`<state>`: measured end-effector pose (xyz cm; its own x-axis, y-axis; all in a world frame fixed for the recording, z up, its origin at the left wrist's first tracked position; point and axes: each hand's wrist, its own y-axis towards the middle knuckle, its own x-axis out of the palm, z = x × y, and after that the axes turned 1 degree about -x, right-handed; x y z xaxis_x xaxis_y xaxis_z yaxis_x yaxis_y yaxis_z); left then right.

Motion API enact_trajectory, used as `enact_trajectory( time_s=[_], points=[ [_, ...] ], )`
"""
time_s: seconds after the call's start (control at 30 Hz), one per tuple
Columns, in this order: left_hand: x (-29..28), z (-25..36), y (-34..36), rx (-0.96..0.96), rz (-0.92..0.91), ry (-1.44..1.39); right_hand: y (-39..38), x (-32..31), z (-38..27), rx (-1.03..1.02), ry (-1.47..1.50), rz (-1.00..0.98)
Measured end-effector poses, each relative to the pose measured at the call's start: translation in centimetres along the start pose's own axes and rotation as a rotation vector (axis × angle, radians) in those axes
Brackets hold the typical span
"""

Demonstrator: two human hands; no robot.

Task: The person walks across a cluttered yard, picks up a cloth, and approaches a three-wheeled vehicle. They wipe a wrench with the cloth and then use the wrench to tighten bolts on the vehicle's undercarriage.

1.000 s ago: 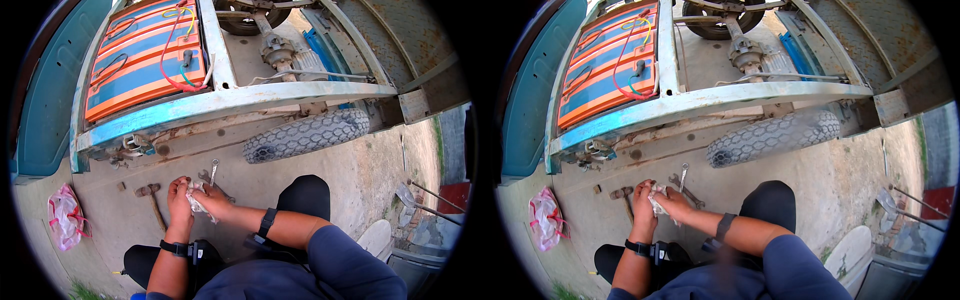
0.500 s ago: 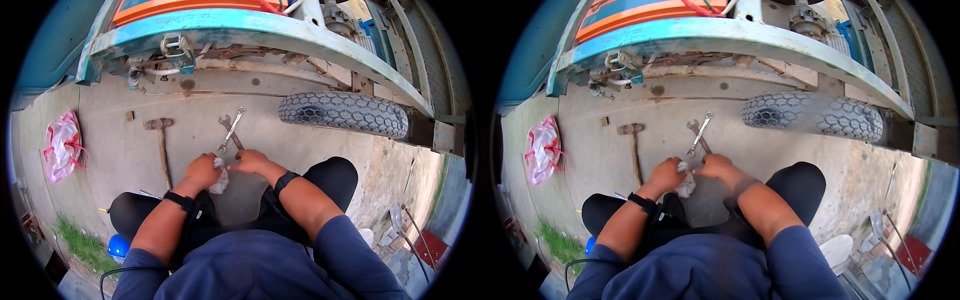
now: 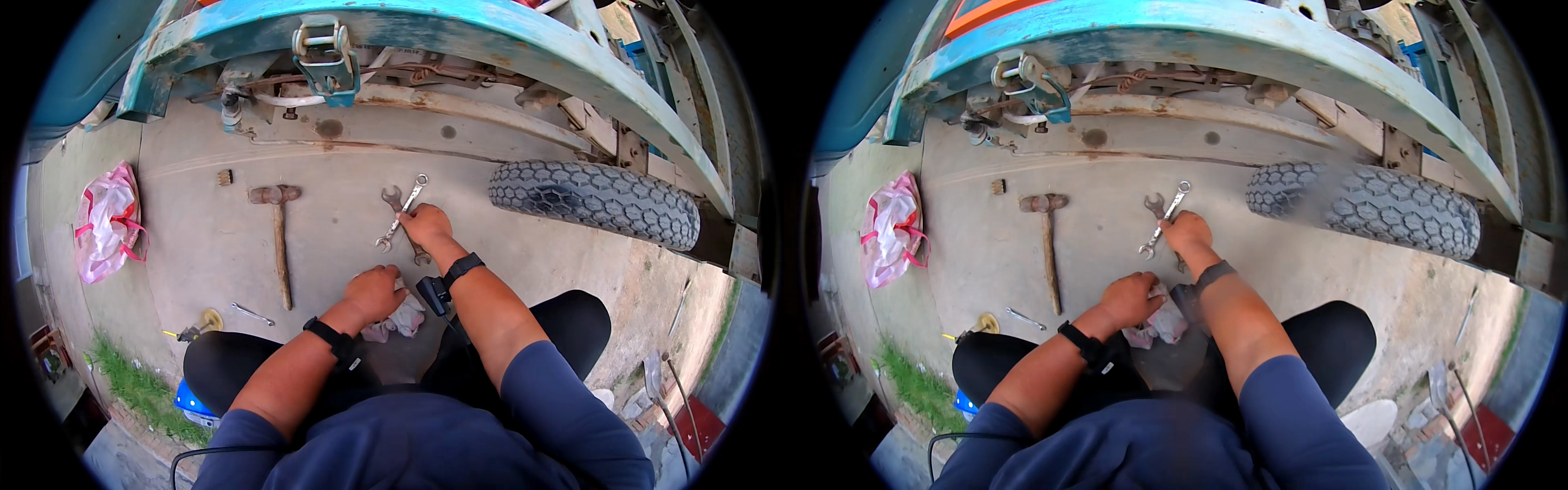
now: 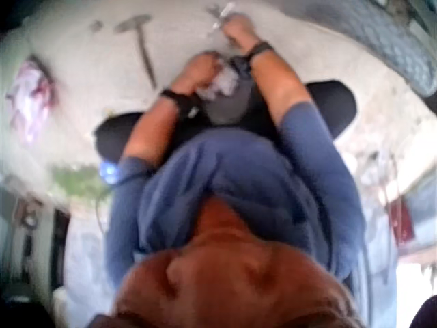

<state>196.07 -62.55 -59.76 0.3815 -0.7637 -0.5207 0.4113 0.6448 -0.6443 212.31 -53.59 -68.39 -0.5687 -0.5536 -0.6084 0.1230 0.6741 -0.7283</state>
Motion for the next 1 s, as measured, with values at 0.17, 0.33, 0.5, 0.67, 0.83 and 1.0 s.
enact_trajectory(
  time_s=[0.17, 0.33, 0.5, 0.67, 0.83, 1.0],
  points=[
    [-0.4, 0.2, -0.3, -0.032, 0.018, -0.074, 1.0, 0.8, -0.4, 0.007, -0.001, 0.043],
    [-0.6, 0.1, -0.6, -0.053, 0.019, -0.105, 1.4, 1.1, -0.9, 0.035, 0.047, 0.046],
    [-2.8, -0.3, -0.5, 0.003, 0.110, -0.103, 0.3, 0.3, -0.7, -0.076, 0.039, 0.047],
    [-10.1, -0.1, -2.0, 0.150, 0.525, 0.216, -4.0, -2.1, -3.6, -0.497, -0.072, -0.156],
    [-14.3, -0.4, -4.5, 0.334, 0.340, 0.614, -9.1, -2.9, -8.4, -0.824, -0.295, -0.354],
    [-12.9, -2.0, -4.9, 0.151, 0.105, 0.533, -8.8, -2.4, -7.1, -0.883, -0.005, -0.461]
  ],
)
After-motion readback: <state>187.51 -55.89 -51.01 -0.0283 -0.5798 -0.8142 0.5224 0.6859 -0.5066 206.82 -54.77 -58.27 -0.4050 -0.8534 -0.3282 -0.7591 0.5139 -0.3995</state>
